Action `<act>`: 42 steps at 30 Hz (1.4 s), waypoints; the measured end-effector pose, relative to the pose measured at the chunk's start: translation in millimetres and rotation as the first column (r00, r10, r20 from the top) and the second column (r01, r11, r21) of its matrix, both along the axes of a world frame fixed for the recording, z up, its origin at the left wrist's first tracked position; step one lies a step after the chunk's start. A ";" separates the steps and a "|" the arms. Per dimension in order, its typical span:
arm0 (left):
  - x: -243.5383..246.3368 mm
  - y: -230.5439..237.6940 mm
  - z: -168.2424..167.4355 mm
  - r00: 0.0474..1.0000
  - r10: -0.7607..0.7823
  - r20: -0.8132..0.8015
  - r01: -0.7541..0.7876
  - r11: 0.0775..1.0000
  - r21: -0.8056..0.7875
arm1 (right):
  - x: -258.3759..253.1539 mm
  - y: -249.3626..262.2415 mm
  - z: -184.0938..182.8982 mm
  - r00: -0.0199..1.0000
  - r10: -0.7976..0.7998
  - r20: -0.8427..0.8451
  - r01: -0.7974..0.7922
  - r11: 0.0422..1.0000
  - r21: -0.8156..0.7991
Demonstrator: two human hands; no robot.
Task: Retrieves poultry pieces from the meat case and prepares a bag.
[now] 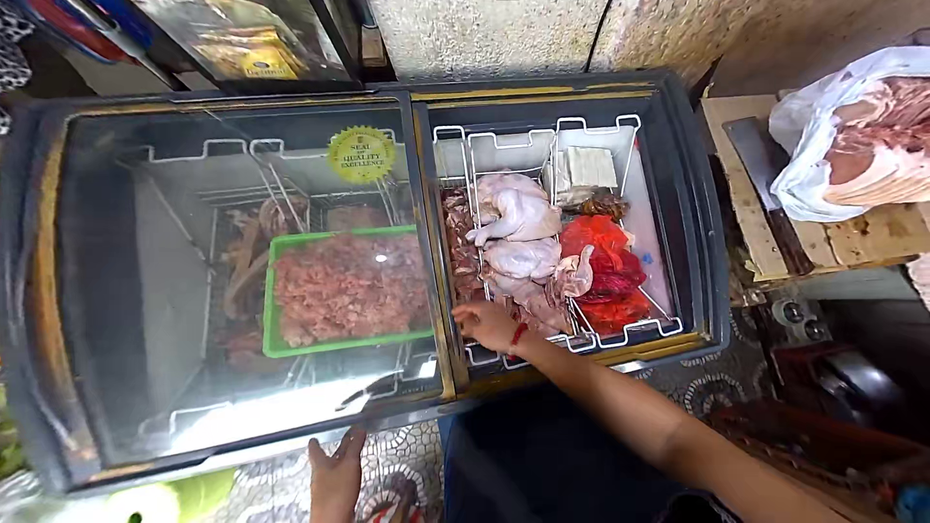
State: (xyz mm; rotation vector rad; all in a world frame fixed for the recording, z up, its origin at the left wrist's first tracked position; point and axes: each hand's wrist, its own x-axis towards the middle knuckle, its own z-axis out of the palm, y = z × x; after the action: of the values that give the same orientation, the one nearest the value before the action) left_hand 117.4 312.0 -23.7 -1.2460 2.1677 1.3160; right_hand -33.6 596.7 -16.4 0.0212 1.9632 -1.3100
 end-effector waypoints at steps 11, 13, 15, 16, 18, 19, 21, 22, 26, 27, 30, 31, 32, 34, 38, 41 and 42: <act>7.8 5.5 -1.8 0.981 -0.194 0.016 0.192 0.978 0.080 | -26.7 244.4 -67.0 0.882 -0.448 -0.149 0.429 0.629 0.648; 8.8 13.1 -2.2 0.985 -0.174 0.007 0.173 0.982 0.075 | -49.6 258.4 -79.7 0.841 -0.519 -0.155 0.492 0.613 0.618; 11.6 19.4 -3.0 0.989 -0.150 -0.013 0.151 0.985 0.081 | -63.4 259.0 -97.4 0.811 -0.572 -0.122 0.517 0.603 0.608; 13.1 21.8 -3.6 0.989 -0.146 -0.019 0.147 0.986 0.082 | -67.5 254.9 -101.3 0.808 -0.580 -0.108 0.509 0.592 0.625; 16.3 23.0 -8.5 0.989 -0.144 -0.024 0.146 0.986 0.080 | -70.3 247.4 -108.1 0.812 -0.574 -0.103 0.492 0.580 0.649; 16.9 24.3 -11.1 0.989 -0.146 -0.018 0.147 0.986 0.076 | -69.8 244.7 -111.0 0.814 -0.572 -0.101 0.489 0.580 0.652; 16.6 30.8 -15.8 0.991 -0.131 0.000 0.131 0.989 0.062 | -67.0 239.2 -112.3 0.829 -0.549 -0.107 0.466 0.573 0.674; 15.9 35.0 -18.2 0.992 -0.122 0.007 0.122 0.991 0.050 | -64.7 235.7 -111.0 0.848 -0.519 -0.107 0.433 0.563 0.704; 15.2 44.2 -25.7 0.993 -0.119 0.001 0.119 0.993 0.010 | -48.5 180.7 -72.7 0.957 -0.188 -0.221 0.288 0.506 0.813; 14.5 43.9 -25.9 0.993 -0.120 0.002 0.120 0.993 0.011 | -41.8 161.3 -69.7 0.962 -0.062 -0.267 0.254 0.561 0.788; 13.3 42.2 -18.7 0.991 -0.132 0.026 0.131 0.991 0.030 | -31.8 101.4 -86.3 0.957 0.290 0.002 -0.199 0.649 0.734; 12.9 41.8 -15.3 0.989 -0.145 0.036 0.144 0.989 0.032 | -32.2 83.8 -96.6 0.913 0.373 0.165 -0.379 0.625 0.682; 12.8 40.8 -13.2 0.986 -0.164 0.042 0.163 0.986 0.028 | -33.2 69.6 -108.7 0.862 0.432 0.266 -0.495 0.601 0.628; 14.7 37.8 -13.3 0.981 -0.189 0.050 0.188 0.982 0.028 | -38.1 49.4 -129.8 0.797 0.485 0.360 -0.599 0.559 0.573; 18.6 34.9 -16.6 0.981 -0.185 0.054 0.182 0.982 0.042 | -50.3 25.7 -159.9 0.801 0.401 0.444 -0.598 0.542 0.590; 18.9 36.4 -17.1 0.987 -0.151 0.055 0.146 0.986 0.075 | -45.6 23.0 -167.9 0.827 0.359 0.432 -0.562 0.559 0.610; 18.4 35.6 -18.3 0.986 -0.155 0.056 0.151 0.986 0.074 | -43.9 24.9 -168.4 0.825 0.374 0.423 -0.564 0.556 0.610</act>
State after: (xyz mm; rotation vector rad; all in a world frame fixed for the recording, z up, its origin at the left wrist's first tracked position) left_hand 135.8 347.6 -42.0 -1.0567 2.1099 1.2622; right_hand -77.5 621.6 -184.8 0.0269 1.9444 -0.1116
